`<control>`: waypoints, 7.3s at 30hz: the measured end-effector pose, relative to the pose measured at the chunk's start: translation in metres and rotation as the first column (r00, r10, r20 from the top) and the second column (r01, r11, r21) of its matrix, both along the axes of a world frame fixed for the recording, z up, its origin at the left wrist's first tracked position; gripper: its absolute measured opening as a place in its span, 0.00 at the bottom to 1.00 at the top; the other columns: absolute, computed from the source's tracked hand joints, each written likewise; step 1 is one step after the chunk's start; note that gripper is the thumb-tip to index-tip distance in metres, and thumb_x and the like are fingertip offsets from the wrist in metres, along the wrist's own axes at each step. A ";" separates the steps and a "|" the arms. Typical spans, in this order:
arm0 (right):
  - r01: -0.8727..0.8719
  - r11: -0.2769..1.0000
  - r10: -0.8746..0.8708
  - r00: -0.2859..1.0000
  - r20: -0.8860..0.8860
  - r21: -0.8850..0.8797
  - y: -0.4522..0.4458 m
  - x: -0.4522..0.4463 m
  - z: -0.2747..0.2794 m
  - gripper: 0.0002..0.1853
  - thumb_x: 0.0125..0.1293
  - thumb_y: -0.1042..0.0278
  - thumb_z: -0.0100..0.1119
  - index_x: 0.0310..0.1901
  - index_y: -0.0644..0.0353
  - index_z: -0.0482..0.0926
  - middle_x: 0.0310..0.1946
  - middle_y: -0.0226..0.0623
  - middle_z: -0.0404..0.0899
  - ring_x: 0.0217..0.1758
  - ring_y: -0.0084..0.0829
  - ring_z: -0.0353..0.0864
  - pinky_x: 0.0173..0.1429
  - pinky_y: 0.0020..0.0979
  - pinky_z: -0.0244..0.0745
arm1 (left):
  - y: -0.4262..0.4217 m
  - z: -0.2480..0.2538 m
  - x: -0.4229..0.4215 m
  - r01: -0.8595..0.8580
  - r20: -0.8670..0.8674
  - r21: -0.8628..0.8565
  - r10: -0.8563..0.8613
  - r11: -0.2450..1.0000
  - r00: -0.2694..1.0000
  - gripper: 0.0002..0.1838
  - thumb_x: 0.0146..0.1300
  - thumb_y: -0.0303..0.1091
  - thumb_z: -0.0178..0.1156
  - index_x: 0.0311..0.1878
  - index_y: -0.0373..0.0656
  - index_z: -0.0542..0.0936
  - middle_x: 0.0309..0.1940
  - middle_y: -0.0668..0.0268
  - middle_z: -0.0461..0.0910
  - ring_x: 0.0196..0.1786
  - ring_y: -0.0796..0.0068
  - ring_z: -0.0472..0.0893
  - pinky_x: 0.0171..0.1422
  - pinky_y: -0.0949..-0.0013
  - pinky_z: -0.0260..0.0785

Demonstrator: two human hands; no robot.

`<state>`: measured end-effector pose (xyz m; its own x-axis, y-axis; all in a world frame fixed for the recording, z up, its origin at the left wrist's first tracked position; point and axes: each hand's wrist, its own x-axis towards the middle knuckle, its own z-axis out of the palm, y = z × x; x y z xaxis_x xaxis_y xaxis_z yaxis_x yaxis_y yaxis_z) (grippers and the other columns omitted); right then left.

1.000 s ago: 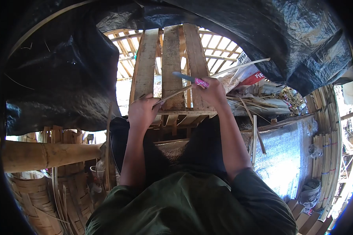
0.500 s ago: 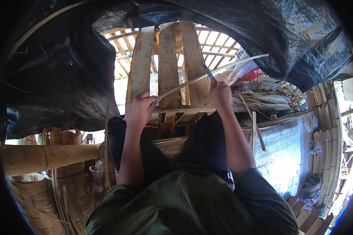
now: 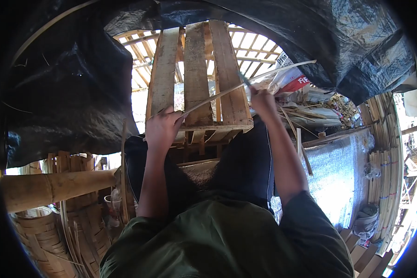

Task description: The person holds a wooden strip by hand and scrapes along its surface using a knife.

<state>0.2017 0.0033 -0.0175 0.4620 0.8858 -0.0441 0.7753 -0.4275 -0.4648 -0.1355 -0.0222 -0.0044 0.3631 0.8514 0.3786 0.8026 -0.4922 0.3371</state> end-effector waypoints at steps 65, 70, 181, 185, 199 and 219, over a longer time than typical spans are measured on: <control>-0.270 0.960 0.265 0.962 0.069 0.074 -0.006 -0.104 -0.004 0.30 0.79 0.51 0.43 0.31 0.72 0.82 0.23 0.59 0.81 0.32 0.56 0.86 0.41 0.51 0.79 | 0.007 -0.007 -0.004 0.002 -0.039 0.011 -0.002 1.000 0.999 0.09 0.63 0.45 0.67 0.34 0.51 0.87 0.30 0.66 0.80 0.32 0.62 0.85 0.36 0.60 0.77; -0.207 0.969 0.204 0.978 -0.042 -0.137 -0.003 -0.093 0.032 0.23 0.76 0.58 0.44 0.38 0.73 0.82 0.34 0.67 0.82 0.42 0.61 0.86 0.49 0.54 0.79 | 0.006 -0.008 -0.003 -0.014 0.009 0.035 0.013 0.999 1.000 0.08 0.60 0.43 0.69 0.33 0.50 0.88 0.28 0.65 0.80 0.31 0.61 0.83 0.35 0.59 0.74; 0.048 0.998 -0.041 0.990 -0.136 0.044 -0.034 -0.071 0.020 0.28 0.77 0.55 0.44 0.32 0.74 0.82 0.28 0.67 0.81 0.40 0.65 0.84 0.48 0.54 0.78 | 0.005 0.001 -0.009 0.162 0.353 -0.016 -0.146 0.987 0.924 0.07 0.59 0.34 0.71 0.36 0.42 0.88 0.23 0.60 0.76 0.28 0.58 0.80 0.37 0.60 0.72; 0.028 0.999 -0.037 0.977 -0.212 -0.046 -0.034 -0.081 0.018 0.29 0.78 0.53 0.43 0.35 0.73 0.83 0.28 0.64 0.82 0.38 0.62 0.85 0.43 0.52 0.78 | 0.005 0.005 -0.008 0.169 0.343 -0.070 -0.135 0.983 0.929 0.07 0.59 0.33 0.71 0.38 0.41 0.88 0.24 0.60 0.77 0.29 0.57 0.80 0.37 0.59 0.72; -0.179 0.966 0.180 0.984 0.009 0.188 -0.029 -0.103 0.002 0.30 0.78 0.50 0.45 0.31 0.74 0.80 0.24 0.63 0.81 0.34 0.60 0.85 0.40 0.51 0.77 | 0.007 -0.001 -0.013 0.174 0.327 -0.045 -0.150 0.984 0.933 0.08 0.58 0.36 0.71 0.39 0.45 0.89 0.23 0.62 0.76 0.28 0.59 0.80 0.37 0.59 0.72; -0.053 0.991 0.041 0.994 -0.098 -0.121 -0.013 -0.088 0.019 0.32 0.79 0.49 0.40 0.35 0.72 0.83 0.31 0.66 0.82 0.42 0.63 0.84 0.51 0.56 0.76 | 0.005 -0.011 -0.011 0.147 0.318 0.008 -0.142 0.989 0.937 0.06 0.59 0.36 0.71 0.37 0.47 0.89 0.21 0.64 0.73 0.26 0.62 0.78 0.40 0.59 0.70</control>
<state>0.1132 -0.0098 0.0015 0.4087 0.8913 -0.1965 0.7505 -0.4507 -0.4833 -0.1463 -0.0172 -0.0158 0.3463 0.8052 0.4815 0.5733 -0.5879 0.5708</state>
